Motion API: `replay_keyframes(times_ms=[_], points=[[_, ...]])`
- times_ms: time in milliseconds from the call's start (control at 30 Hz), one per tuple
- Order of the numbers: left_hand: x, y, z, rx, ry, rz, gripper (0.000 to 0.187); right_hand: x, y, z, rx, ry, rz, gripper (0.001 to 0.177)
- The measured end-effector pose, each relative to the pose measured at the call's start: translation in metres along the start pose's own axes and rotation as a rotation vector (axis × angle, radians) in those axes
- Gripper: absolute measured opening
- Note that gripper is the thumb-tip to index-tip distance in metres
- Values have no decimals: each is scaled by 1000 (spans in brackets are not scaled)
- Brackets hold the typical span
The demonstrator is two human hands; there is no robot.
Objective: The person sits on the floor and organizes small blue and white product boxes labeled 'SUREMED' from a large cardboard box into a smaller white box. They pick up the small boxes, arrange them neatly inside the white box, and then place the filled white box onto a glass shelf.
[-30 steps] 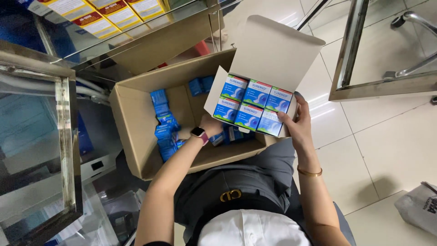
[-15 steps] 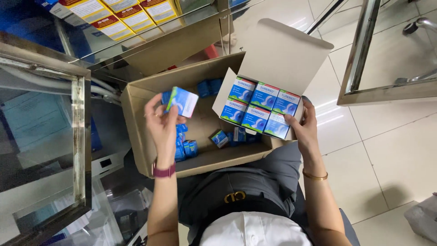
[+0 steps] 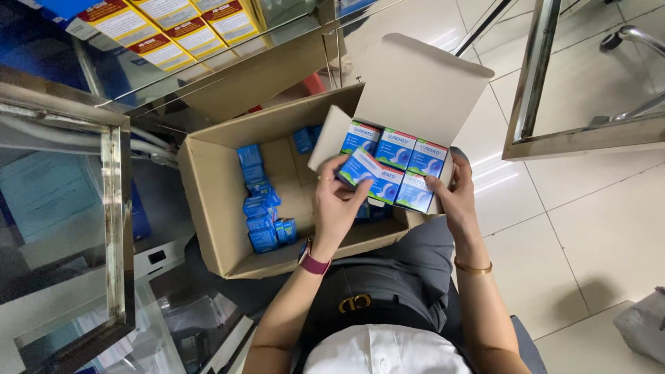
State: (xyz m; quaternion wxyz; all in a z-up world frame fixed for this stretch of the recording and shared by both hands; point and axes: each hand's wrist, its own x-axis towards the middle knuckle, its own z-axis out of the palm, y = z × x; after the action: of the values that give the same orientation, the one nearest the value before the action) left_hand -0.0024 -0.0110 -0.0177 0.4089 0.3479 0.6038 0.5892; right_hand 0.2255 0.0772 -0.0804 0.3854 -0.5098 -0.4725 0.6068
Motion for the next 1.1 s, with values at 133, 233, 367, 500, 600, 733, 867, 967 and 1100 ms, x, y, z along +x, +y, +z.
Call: replay_keyframes(times_ms=[133, 233, 367, 500, 600, 733, 867, 967, 1100], points=[[1, 18, -3, 79, 45, -94, 59, 1, 0, 0, -10, -10, 11, 67], [-1, 24, -6, 315, 42, 296, 70, 2, 0, 0, -8, -19, 2, 69], [-4, 4, -10, 436, 92, 249, 54, 2, 1, 0, -7, -13, 10, 69], [-1, 19, -9, 587, 93, 349, 46, 4, 2, -1, -17, -10, 28, 71], [3, 15, -12, 898, 102, 526, 45, 4, 1, 0, -37, 3, 36, 71], [8, -1, -21, 1034, 124, 635, 45, 4, 6, -3, 0, -1, 24, 71], [19, -9, -22, 1138, 99, 818, 47, 5, 9, -3, -21, -2, 18, 70], [23, -10, -17, 1179, 41, 780, 50, 4, 6, -1, -17, -4, 19, 69], [23, -7, -9, 1052, -96, 495, 56, 7, 8, -2, -9, -10, 21, 70]])
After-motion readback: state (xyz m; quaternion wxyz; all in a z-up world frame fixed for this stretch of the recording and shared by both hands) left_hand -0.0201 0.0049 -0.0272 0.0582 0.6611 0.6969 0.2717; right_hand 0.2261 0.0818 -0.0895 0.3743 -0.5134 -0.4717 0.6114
